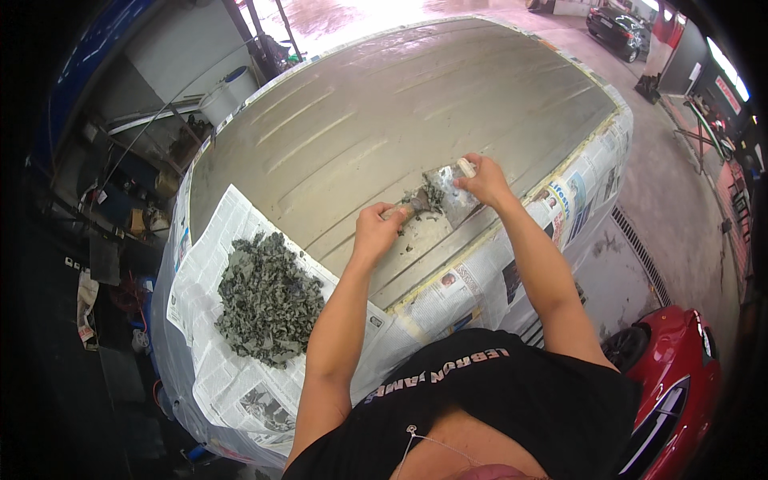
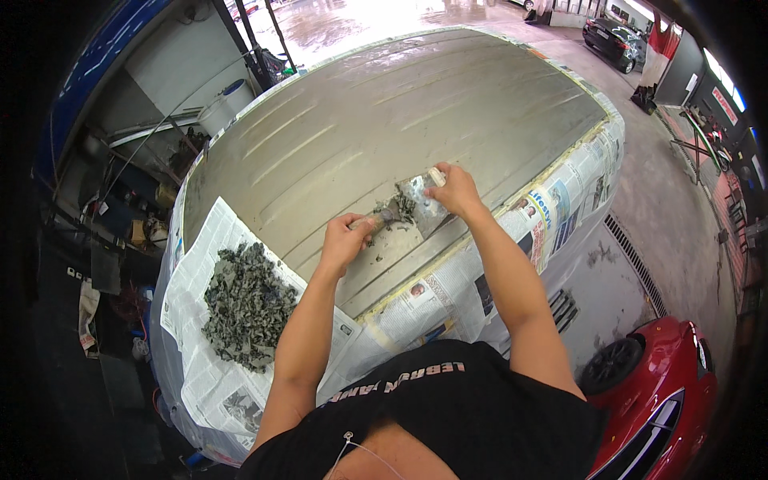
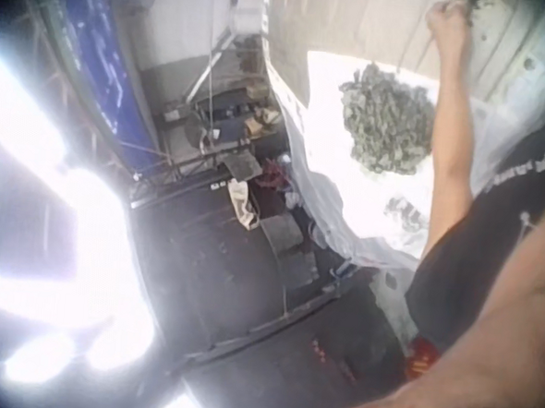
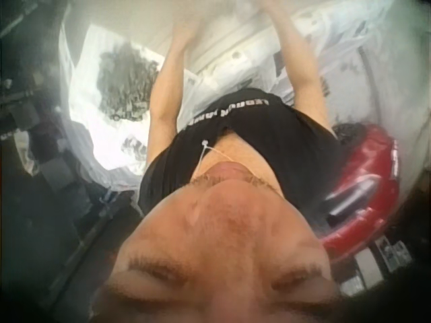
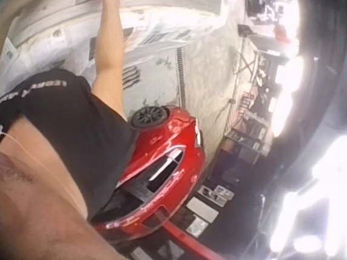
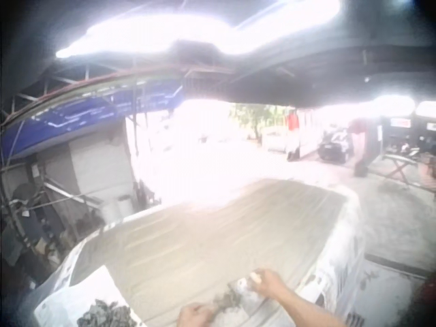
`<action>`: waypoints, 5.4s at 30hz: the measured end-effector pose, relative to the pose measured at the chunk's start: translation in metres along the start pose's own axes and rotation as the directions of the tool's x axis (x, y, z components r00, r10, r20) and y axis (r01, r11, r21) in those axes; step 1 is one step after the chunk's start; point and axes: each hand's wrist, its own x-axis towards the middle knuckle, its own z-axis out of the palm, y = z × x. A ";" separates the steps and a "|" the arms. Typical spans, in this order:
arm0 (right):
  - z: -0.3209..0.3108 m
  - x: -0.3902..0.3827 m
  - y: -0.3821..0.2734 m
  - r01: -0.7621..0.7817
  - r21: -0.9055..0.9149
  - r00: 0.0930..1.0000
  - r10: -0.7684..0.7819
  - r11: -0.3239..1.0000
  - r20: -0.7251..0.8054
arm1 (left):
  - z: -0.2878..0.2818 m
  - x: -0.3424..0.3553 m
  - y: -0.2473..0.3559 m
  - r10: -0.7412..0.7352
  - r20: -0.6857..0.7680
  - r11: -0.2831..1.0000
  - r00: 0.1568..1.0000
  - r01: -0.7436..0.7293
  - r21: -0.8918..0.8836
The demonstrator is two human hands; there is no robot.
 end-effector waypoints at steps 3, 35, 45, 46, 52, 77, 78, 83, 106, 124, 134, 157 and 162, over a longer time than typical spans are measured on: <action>0.000 0.000 0.002 0.001 0.065 1.000 -0.002 0.998 0.011 | 0.002 0.008 0.002 0.021 0.001 0.999 1.000 -0.021 -0.024; 0.161 -0.114 -0.286 0.463 0.450 0.666 -0.634 0.764 0.392 | -0.245 -0.279 0.042 0.149 -0.788 0.804 0.597 0.391 0.449; 0.197 -0.156 -0.299 0.529 0.359 0.609 -0.639 0.769 0.470 | -0.217 -0.304 0.033 0.185 -0.858 0.881 0.480 0.307 0.362; 0.198 -0.154 -0.297 0.479 0.385 0.627 -0.614 0.789 0.479 | -0.214 -0.310 0.035 0.229 -0.875 0.874 0.427 0.306 0.378; 0.187 -0.149 -0.293 0.402 0.482 0.623 -0.618 0.778 0.479 | -0.201 -0.322 0.033 0.224 -0.905 0.927 0.361 0.209 0.312; 0.170 -0.157 -0.313 0.369 0.741 0.712 -0.683 0.561 0.163 | -0.200 -0.305 -0.043 0.037 -0.891 0.983 0.452 0.145 0.114; 0.164 -0.150 -0.314 0.376 0.734 0.726 -0.672 0.565 0.146 | -0.199 -0.306 -0.044 0.053 -0.911 0.971 0.410 0.190 0.142; 0.121 -0.114 -0.316 0.336 0.885 0.795 -0.601 0.323 -0.082 | -0.208 -0.322 0.012 0.427 -0.879 0.882 0.214 0.117 0.457; 0.019 -0.020 -0.076 0.646 -0.462 0.763 -0.503 0.607 0.406 | -0.157 -0.283 -0.069 0.192 -0.952 0.981 0.240 -0.066 0.181; -0.001 -0.035 -0.057 0.714 -0.325 0.699 -0.602 0.620 0.386 | -0.136 -0.297 -0.080 0.114 -0.973 0.992 0.202 -0.071 0.101; 0.004 -0.036 -0.061 0.674 -0.325 0.738 -0.583 0.663 0.340 | -0.125 -0.295 -0.080 0.109 -0.962 0.994 0.249 -0.032 0.105; -0.006 -0.007 -0.080 0.740 -0.344 0.654 -0.495 0.578 0.572 | -0.096 -0.289 -0.091 0.084 -0.938 0.993 0.335 -0.107 0.050; -0.018 0.010 -0.076 0.690 -0.324 0.715 -0.538 0.647 0.447 | -0.092 -0.291 -0.092 0.056 -0.941 0.993 0.332 -0.113 0.020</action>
